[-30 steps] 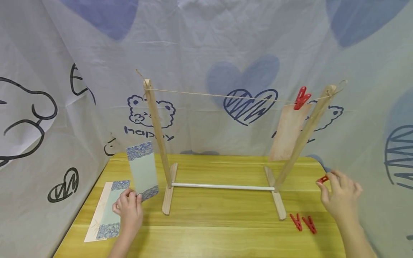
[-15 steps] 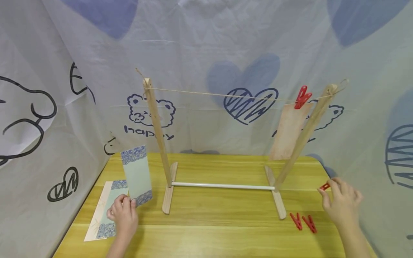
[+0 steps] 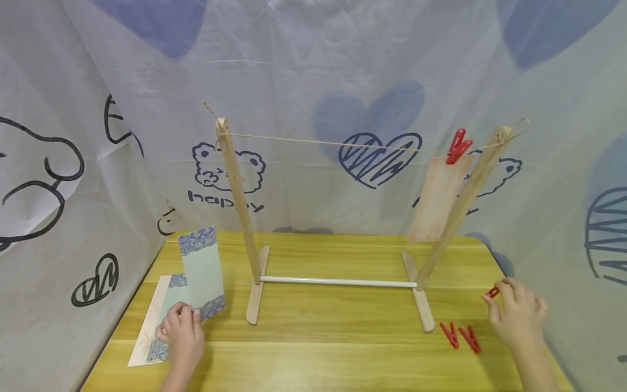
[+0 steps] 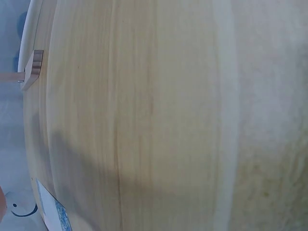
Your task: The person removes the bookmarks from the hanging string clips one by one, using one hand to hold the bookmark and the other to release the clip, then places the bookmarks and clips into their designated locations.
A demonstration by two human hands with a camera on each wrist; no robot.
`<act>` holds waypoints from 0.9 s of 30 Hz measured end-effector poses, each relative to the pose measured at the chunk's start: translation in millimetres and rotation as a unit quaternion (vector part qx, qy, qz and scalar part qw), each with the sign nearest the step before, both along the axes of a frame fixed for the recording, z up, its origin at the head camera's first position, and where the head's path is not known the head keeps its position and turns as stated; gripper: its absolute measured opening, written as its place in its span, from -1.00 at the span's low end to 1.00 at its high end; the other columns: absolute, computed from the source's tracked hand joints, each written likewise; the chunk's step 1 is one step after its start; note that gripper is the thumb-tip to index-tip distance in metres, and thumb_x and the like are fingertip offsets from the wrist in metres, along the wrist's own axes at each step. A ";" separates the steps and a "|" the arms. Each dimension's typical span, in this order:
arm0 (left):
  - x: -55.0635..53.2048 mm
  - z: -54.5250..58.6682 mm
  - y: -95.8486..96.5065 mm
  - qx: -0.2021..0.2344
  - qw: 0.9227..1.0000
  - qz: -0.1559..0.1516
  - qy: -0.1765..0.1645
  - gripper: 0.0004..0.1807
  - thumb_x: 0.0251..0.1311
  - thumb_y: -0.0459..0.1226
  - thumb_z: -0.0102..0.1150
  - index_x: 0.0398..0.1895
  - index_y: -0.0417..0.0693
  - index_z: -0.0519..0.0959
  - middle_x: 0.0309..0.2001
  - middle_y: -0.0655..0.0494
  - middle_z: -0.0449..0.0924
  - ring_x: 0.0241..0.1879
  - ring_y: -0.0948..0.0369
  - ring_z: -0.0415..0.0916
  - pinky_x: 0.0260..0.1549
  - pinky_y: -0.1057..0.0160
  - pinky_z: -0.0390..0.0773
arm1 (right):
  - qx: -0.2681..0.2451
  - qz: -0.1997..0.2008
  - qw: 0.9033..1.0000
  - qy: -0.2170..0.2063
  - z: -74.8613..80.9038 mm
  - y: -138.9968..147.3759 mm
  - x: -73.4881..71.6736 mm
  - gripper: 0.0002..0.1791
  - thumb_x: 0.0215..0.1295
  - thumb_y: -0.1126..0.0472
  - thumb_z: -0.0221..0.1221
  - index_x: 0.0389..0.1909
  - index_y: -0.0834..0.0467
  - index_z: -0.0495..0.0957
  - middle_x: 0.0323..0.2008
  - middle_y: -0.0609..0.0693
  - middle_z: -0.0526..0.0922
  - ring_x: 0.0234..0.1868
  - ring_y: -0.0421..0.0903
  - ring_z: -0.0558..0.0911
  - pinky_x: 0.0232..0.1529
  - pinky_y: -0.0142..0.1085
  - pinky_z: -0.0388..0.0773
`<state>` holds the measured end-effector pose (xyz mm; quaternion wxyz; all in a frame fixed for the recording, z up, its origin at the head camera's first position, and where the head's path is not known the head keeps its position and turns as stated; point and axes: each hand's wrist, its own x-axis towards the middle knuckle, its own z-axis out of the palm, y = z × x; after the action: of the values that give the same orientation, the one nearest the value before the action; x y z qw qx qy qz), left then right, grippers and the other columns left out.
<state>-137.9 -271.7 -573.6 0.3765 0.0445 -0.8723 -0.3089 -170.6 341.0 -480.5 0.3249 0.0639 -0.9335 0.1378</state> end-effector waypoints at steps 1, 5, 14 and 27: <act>0.9 -0.3 -0.7 -0.001 1.000 0.003 -0.002 -0.77 0.36 -0.28 -0.20 -0.41 -0.29 0.27 -0.10 -0.34 0.19 -0.15 -0.23 0.08 -0.07 -0.29 -0.23 | 0.001 -0.003 1.000 -0.012 -0.5 0.4 0.8 -0.58 0.32 -0.02 0.00 -0.16 0.32 0.37 -0.05 0.25 0.36 -0.06 0.30 0.29 -0.06 0.29 0.00; 4.3 -0.8 -3.1 -0.005 1.000 0.009 -0.014 -0.78 0.35 -0.29 -0.20 -0.40 -0.28 0.26 -0.09 -0.33 0.19 -0.16 -0.22 0.08 -0.08 -0.28 -0.22 | 0.011 -0.018 0.998 -0.066 -2.2 1.7 4.5 -0.70 0.27 0.16 0.09 -0.15 0.31 0.36 -0.02 0.26 0.31 -0.05 0.30 0.26 -0.05 0.29 -0.03; 7.7 -2.8 -7.8 -0.002 1.000 0.011 -0.025 -0.77 0.36 -0.28 -0.20 -0.41 -0.28 0.26 -0.11 -0.32 0.18 -0.16 -0.22 0.08 -0.08 -0.28 -0.23 | 0.021 -0.026 0.995 -0.097 -12.3 5.9 11.4 -0.69 0.29 0.12 0.08 -0.16 0.30 0.36 -0.02 0.26 0.29 -0.03 0.30 0.23 -0.04 0.29 -0.05; 13.3 -6.9 -15.0 -0.001 0.999 0.016 -0.040 -0.83 0.31 -0.33 -0.17 -0.41 -0.27 0.26 -0.09 -0.32 0.17 -0.16 -0.24 0.08 -0.07 -0.28 -0.23 | 0.022 -0.033 0.993 -0.110 -29.8 12.5 17.7 -0.70 0.25 0.14 0.12 -0.18 0.29 0.37 -0.03 0.21 0.30 -0.06 0.27 0.25 -0.05 0.27 -0.03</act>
<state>-124.5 -286.7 -580.4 0.3463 0.0707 -0.8860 -0.3003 -152.9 353.5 -510.3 0.2230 0.0245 -0.9679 0.1130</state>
